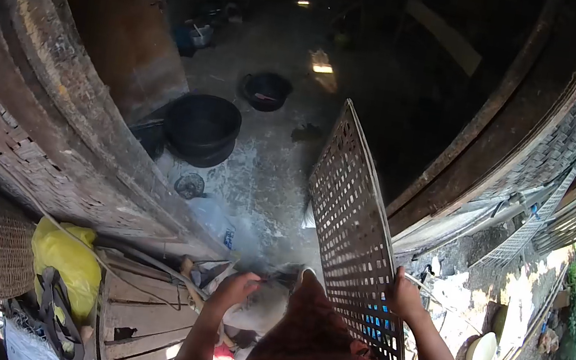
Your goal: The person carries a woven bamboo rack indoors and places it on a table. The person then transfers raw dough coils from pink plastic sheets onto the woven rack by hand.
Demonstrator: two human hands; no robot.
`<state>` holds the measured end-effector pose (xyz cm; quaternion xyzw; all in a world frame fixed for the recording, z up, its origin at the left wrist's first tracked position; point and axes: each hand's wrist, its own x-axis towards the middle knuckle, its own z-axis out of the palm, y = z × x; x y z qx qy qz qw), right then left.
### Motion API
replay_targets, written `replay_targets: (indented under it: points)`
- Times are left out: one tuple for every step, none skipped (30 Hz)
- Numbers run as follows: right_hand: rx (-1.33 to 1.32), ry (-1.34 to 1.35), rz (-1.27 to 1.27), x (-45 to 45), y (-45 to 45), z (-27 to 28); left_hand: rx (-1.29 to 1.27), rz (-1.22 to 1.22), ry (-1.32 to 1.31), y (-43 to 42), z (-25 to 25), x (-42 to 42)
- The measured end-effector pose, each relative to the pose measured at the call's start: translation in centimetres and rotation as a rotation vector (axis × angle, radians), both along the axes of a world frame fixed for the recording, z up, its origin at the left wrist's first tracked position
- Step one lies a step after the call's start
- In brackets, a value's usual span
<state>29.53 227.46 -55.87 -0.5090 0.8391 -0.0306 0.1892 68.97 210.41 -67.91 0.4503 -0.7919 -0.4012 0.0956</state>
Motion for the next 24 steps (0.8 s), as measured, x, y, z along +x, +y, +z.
replay_targets:
  points:
    - [-0.029, -0.01, 0.023, -1.4, -3.5, -0.4, 0.059, -0.032, 0.133, -3.8, -0.8, -1.8]
    - [-0.059, -0.02, 0.046, -2.8, -7.0, -0.8, 0.117, -0.063, 0.266, -7.7, -1.8, -3.4]
    - [-0.055, -0.021, 0.044, -4.6, -10.8, -1.3, 0.069, -0.042, 0.323, -12.1, -3.1, -5.2]
    - [-0.039, -0.031, 0.059, -6.5, -14.5, -1.8, 0.077, -0.04, 0.322, -16.2, -4.1, -6.7]
    - [-0.024, -0.047, 0.073, -8.2, -18.3, -2.2, -0.004, 0.014, 0.333, -20.6, -4.0, -8.2]
    - [-0.007, -0.069, 0.079, -9.7, -22.2, -1.7, -0.081, 0.06, 0.337, -25.2, -4.2, -9.5]
    - [0.028, -0.069, 0.032, -11.0, -25.9, -1.3, -0.033, 0.163, 0.382, -29.3, -5.1, -10.4]
    - [0.014, -0.134, 0.01, -11.7, -29.0, -0.1, 0.034, 0.261, 0.41, -32.0, -7.0, -10.1]
    - [0.037, -0.151, 0.007, -12.5, -31.9, 0.7, 0.015, 0.303, 0.319, -34.3, -7.5, -9.8]
    - [0.038, -0.152, 0.015, -13.6, -35.1, 1.3, -0.103, 0.209, 0.169, -36.7, -10.5, -7.9]
    - [0.043, -0.152, 0.001, -14.8, -37.8, 1.9, -0.231, 0.12, 0.029, -37.8, -13.1, -5.7]
    - [-0.003, -0.125, 0.047, -15.8, -40.5, 2.3, -0.09, 0.127, -0.065, -38.4, -12.4, -4.7]
    - [-0.051, -0.096, 0.093, -16.7, -43.1, 2.8, 0.049, 0.135, -0.159, -38.7, -12.0, -3.4]
    - [-0.049, -0.095, 0.084, -17.6, -46.1, 3.8, 0.031, 0.139, -0.232, -38.6, -13.2, -1.9]
    - [-0.043, -0.072, 0.072, -18.6, -49.0, 5.1, 0.091, 0.161, -0.131, -37.9, -15.1, 0.7]
    - [-0.032, -0.05, 0.061, -19.7, -52.2, 6.3, 0.087, 0.126, -0.227, -37.5, -13.8, 1.8]
    - [-0.016, -0.053, 0.012, -20.9, -55.3, 6.9, 0.196, 0.122, -0.301, -37.8, -12.7, 2.4]
    - [-0.018, -0.052, 0.005, -22.1, -58.3, 7.5, 0.326, 0.13, -0.373, -38.7, -12.1, 2.7]
    - [-0.037, -0.055, -0.015, -23.3, -61.5, 8.1, 0.429, 0.133, -0.432, -39.9, -11.5, 2.9]
    - [-0.059, -0.055, -0.035, -24.5, -64.8, 8.7, 0.522, 0.136, -0.483, -41.6, -11.3, 3.0]
    - [-0.089, -0.035, -0.056, -25.5, -68.1, 9.0, 0.58, 0.137, -0.513, -44.2, -11.2, 2.6]
    - [-0.11, -0.031, -0.06, -27.0, -70.6, 8.5, 0.615, 0.139, -0.547, -46.5, -11.5, 1.9]
    - [-0.094, -0.022, -0.091, -27.9, -73.7, 8.6, 0.65, 0.136, -0.571, -49.6, -11.8, 1.3]
    - [-0.066, -0.022, -0.124, -28.2, -76.5, 8.7, 0.666, 0.129, -0.589, -53.1, -12.2, 0.9]
